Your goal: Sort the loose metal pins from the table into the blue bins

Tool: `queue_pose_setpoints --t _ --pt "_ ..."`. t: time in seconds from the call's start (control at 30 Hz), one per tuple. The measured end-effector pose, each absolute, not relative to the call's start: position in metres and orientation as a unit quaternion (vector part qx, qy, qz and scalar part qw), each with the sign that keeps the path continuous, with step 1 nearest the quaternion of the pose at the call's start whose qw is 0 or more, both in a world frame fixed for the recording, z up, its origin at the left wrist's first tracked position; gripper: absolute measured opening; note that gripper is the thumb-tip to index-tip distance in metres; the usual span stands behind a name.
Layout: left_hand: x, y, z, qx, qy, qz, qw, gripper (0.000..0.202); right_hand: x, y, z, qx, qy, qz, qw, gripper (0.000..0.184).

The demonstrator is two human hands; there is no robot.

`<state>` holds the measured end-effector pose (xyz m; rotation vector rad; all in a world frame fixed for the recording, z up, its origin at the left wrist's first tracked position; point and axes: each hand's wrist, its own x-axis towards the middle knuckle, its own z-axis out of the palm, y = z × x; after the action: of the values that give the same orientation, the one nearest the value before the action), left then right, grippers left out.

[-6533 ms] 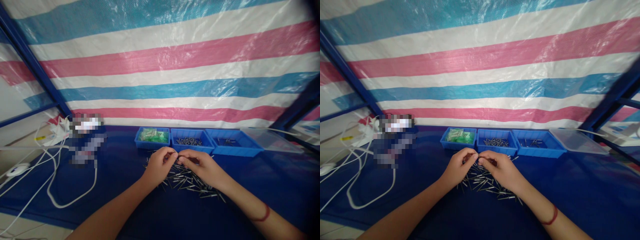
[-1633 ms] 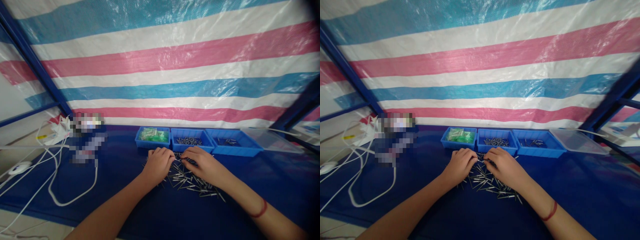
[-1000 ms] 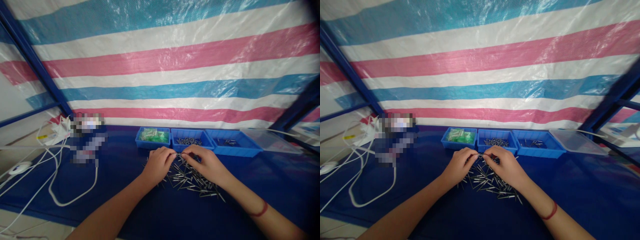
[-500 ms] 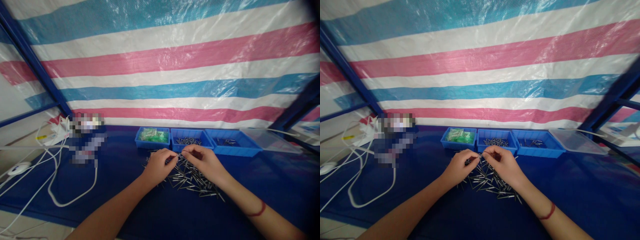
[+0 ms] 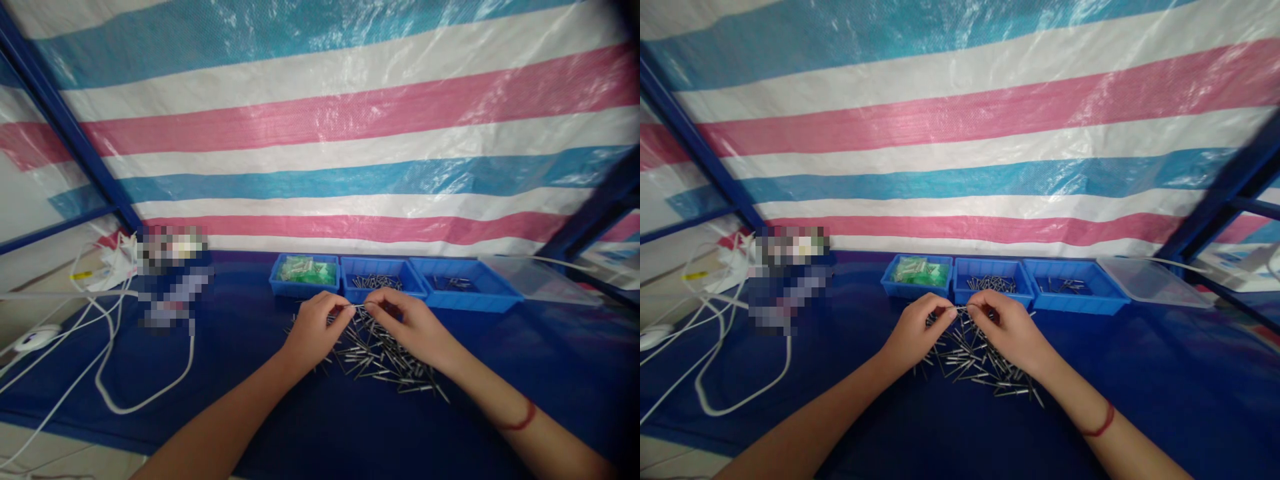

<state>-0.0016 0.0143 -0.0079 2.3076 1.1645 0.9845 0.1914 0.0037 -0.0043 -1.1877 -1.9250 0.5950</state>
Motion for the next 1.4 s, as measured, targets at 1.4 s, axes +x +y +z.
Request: queue_pose_setpoints --t 1.4 --pt "-0.004 0.009 -0.014 0.899 0.401 0.165 0.066 0.020 0.196 -0.001 0.002 -0.399 -0.874 0.079 0.266 0.013"
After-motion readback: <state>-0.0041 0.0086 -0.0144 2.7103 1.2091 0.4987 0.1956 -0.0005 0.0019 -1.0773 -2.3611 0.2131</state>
